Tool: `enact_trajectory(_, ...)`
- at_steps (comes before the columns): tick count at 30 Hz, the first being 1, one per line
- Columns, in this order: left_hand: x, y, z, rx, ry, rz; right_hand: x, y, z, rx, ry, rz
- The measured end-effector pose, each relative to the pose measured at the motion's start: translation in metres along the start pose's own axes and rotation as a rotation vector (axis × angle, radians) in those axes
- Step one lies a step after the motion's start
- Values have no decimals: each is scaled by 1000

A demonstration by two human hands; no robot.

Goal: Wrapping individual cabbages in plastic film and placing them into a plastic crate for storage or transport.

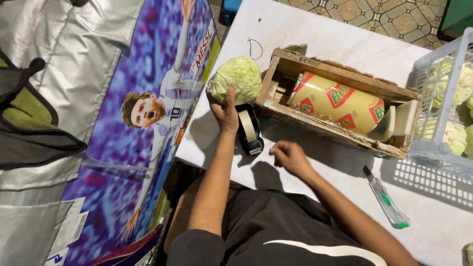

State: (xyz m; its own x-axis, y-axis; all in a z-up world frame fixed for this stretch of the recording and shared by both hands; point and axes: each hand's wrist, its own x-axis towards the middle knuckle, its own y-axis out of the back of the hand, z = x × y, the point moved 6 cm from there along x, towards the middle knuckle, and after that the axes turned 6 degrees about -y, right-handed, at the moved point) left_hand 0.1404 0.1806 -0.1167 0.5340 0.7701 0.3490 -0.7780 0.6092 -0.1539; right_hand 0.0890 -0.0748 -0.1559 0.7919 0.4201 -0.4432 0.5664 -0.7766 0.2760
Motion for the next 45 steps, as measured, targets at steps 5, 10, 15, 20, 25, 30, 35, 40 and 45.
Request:
enact_trajectory(5, -3, -32, 120, -171, -124, -140, -21, 60, -122, 111, 224, 33)
enact_trajectory(10, -27, -49, 138, -214, -96, -195, -33, 84, -195, 156, 380, 92)
enact_trajectory(15, -42, -61, 150, -314, -79, -304, -29, 90, -202, 119, 365, 164)
enact_trajectory(20, -42, -57, 145, -391, -119, -346, -33, 95, -206, -30, 289, 253)
enact_trajectory(25, -50, -58, 150, -296, -170, -299, -38, 101, -216, -229, 208, 276)
enact_trajectory(30, -59, -59, 149, -217, -137, -284, -41, 102, -220, -451, 54, 230)
enact_trajectory(35, -66, -60, 146, -217, -113, -284, -39, 102, -213, -521, -24, 216)
enact_trajectory(40, -70, -59, 144, -222, -112, -293, -43, 103, -218, -624, -51, 222)
enact_trajectory(45, -73, -60, 145, -251, -73, -308, -47, 107, -219, -730, -117, 236)
